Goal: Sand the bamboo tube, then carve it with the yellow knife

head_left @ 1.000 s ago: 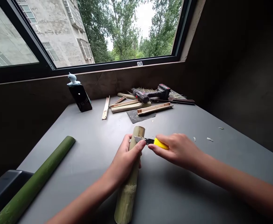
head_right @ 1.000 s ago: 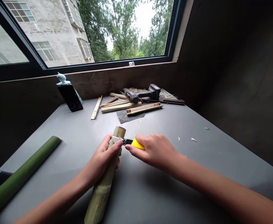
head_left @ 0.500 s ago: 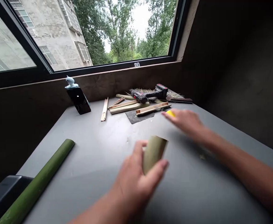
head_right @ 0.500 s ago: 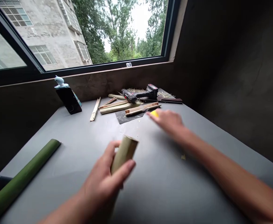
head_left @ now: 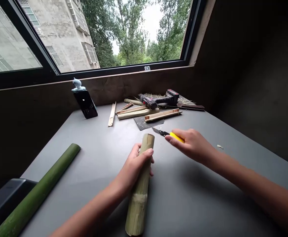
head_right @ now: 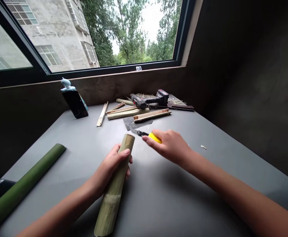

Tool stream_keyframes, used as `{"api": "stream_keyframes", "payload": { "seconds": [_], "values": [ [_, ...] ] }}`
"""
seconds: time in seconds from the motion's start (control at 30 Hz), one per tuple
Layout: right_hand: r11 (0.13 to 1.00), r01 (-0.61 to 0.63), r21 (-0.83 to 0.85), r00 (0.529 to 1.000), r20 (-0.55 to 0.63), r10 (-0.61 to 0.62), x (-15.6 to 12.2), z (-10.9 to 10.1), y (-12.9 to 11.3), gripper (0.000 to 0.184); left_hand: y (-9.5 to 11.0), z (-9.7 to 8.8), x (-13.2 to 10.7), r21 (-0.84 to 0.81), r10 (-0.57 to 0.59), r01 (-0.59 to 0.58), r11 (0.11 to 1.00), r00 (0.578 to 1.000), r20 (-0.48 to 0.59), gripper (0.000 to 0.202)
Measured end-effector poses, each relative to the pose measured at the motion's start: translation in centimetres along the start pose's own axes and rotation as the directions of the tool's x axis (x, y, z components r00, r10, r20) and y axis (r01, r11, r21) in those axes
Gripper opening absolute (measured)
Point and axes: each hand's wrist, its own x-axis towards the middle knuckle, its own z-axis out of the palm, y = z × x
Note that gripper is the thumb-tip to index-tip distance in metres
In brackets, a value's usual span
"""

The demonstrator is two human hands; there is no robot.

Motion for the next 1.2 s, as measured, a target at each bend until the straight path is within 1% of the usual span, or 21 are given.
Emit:
{"api": "stream_keyframes", "payload": {
  "seconds": [0.1, 0.17, 0.27, 0.37, 0.53, 0.7, 0.8, 0.87, 0.97, 1.07, 1.13, 1.2],
  "values": [
    [0.997, 0.07, -0.019, 0.995, 0.072, -0.069, -0.9, 0.7, -1.1, 0.056, 0.4, -0.6, 0.4, -0.06, 0.028, -0.029, 0.998, 0.999, -0.031, 0.035],
    [0.995, 0.093, -0.034, 0.991, 0.102, -0.089, -1.2, 1.2, -1.5, 0.054, 0.6, -0.9, 0.6, -0.088, 0.032, -0.035, 0.996, 0.999, -0.032, 0.035],
    [0.993, 0.103, -0.056, 0.988, 0.118, -0.096, -1.4, 1.7, -1.8, 0.051, 0.8, -1.0, 0.6, -0.098, 0.027, -0.027, 0.995, 1.0, 0.001, 0.047],
    [0.991, 0.112, -0.07, 0.987, 0.125, -0.103, -1.6, 1.6, -1.9, 0.05, 0.9, -0.8, 0.4, -0.078, 0.025, -0.023, 0.997, 0.999, 0.029, 0.055],
    [0.989, 0.123, -0.085, 0.986, 0.119, -0.113, -2.1, 1.4, -2.3, 0.052, 0.3, -0.6, 0.1, 0.014, 0.055, -0.055, 0.998, 0.998, -0.007, 0.049],
    [0.978, 0.171, -0.119, 0.985, 0.048, -0.166, -2.3, 1.5, -2.5, 0.052, 0.1, -0.3, -0.4, 0.109, 0.145, -0.137, 0.984, 0.987, -0.065, 0.046],
    [0.97, 0.206, -0.132, 0.978, -0.01, -0.209, -2.1, 1.6, -2.3, 0.054, 0.3, 0.1, -0.7, 0.153, 0.185, -0.167, 0.974, 0.976, -0.115, 0.046],
    [0.969, 0.205, -0.137, 0.976, -0.038, -0.213, -1.8, 1.7, -2.2, 0.056, 0.4, 0.4, -0.9, 0.17, 0.203, -0.177, 0.969, 0.968, -0.149, 0.045],
    [0.975, 0.176, -0.139, 0.98, -0.073, -0.187, -1.3, 1.8, -2.2, 0.06, 0.4, 1.0, -0.9, 0.173, 0.212, -0.179, 0.969, 0.956, -0.201, 0.042],
    [0.981, 0.135, -0.141, 0.982, -0.115, -0.152, -0.8, 1.7, -2.3, 0.063, 0.3, 1.5, -0.9, 0.152, 0.191, -0.159, 0.975, 0.956, -0.222, 0.04],
    [0.985, 0.105, -0.139, 0.981, -0.145, -0.125, -0.2, 1.3, -1.8, 0.064, 0.2, 1.7, -1.0, 0.143, 0.164, -0.135, 0.98, 0.962, -0.217, 0.041],
    [0.991, 0.051, -0.127, 0.979, -0.192, -0.074, 0.6, 0.4, -0.7, 0.064, 0.2, 1.8, -1.3, 0.147, 0.138, -0.109, 0.983, 0.97, -0.201, 0.043]
  ]
}}
